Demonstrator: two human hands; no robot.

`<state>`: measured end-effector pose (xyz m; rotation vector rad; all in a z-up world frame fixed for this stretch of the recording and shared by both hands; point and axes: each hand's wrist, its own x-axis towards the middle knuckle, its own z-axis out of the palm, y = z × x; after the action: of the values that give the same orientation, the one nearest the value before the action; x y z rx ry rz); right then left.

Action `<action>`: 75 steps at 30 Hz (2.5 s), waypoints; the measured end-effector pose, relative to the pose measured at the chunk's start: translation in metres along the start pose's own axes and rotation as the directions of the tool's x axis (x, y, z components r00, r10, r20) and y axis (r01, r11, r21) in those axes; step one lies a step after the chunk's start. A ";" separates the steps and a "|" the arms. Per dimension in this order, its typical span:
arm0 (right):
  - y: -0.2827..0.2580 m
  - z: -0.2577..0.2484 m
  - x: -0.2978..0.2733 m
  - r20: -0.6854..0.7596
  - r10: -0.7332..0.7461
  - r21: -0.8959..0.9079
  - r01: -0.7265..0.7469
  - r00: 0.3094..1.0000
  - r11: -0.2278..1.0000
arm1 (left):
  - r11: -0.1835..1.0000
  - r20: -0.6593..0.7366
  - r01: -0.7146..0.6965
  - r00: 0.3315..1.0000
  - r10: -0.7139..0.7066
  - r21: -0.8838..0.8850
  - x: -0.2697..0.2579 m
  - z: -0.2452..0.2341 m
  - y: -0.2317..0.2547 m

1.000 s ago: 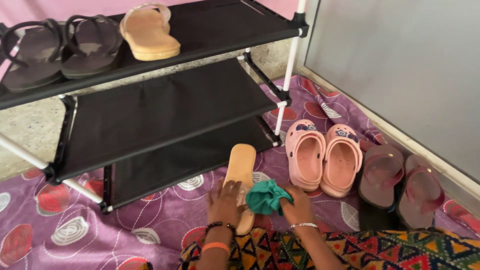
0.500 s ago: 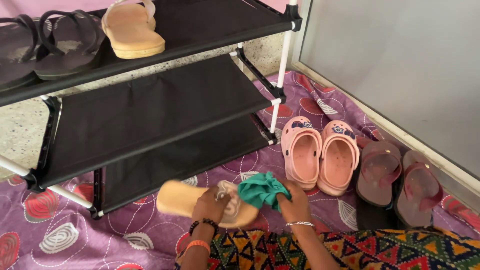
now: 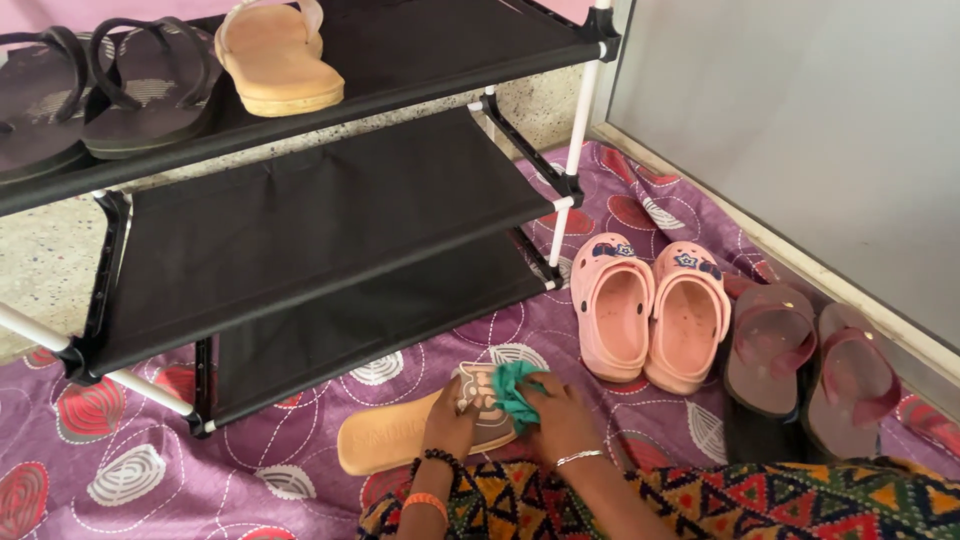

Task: The person wipes a beige sandal with a green cloth, then places it on a shoe rack. They continue to wipe a pair of pink sandals on the floor.

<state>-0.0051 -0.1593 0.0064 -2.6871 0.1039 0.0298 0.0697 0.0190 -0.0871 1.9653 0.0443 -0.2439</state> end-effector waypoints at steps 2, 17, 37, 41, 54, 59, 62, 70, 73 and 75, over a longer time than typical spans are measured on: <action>0.006 0.001 0.001 0.096 -0.001 -0.029 0.004 0.995 1.000 | 0.996 -0.034 -0.078 0.996 0.080 0.039 0.000 0.000 0.005; 0.033 -0.004 0.021 -0.205 -0.046 0.281 0.103 0.978 0.954 | 0.999 -0.034 -0.036 0.999 0.035 -0.036 0.003 0.006 0.005; 0.024 0.006 0.004 -0.104 -0.064 0.189 0.083 0.993 0.978 | 0.913 0.037 0.136 0.991 -0.132 -0.386 0.006 0.002 0.001; 0.026 0.007 -0.008 0.165 -0.076 0.039 0.070 0.983 0.997 | 0.742 0.156 0.229 0.973 -0.169 -0.630 -0.001 -0.012 0.022; 0.001 -0.019 -0.002 -0.054 0.095 0.463 -0.060 0.994 0.884 | 0.730 0.268 0.296 0.950 -0.159 -0.615 -0.015 -0.016 0.045; -0.037 -0.023 -0.028 0.099 -0.112 0.246 0.084 0.989 0.966 | 0.631 0.291 0.336 0.940 -0.178 -0.699 -0.024 -0.024 0.059; -0.039 -0.022 -0.033 0.053 -0.206 0.246 0.187 0.977 0.951 | 0.649 0.285 0.330 0.942 -0.178 -0.685 -0.027 -0.024 0.059; 0.015 -0.017 0.002 -0.236 0.112 0.257 -0.050 0.965 0.965 | 0.660 0.266 0.273 0.957 -0.113 -0.700 -0.020 -0.015 0.047; 0.020 -0.021 0.006 -0.467 0.103 0.256 0.023 0.878 0.966 | 0.667 0.254 0.283 0.956 -0.145 -0.689 -0.019 -0.014 0.044; 0.006 -0.020 0.004 -0.408 0.038 0.274 0.082 0.912 0.958 | 0.645 0.263 0.299 0.952 -0.155 -0.703 -0.017 -0.014 0.044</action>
<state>-0.0017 -0.1733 0.0216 -2.3636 0.1913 -0.5220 0.0614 0.0156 -0.0384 1.1019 0.2417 -0.4881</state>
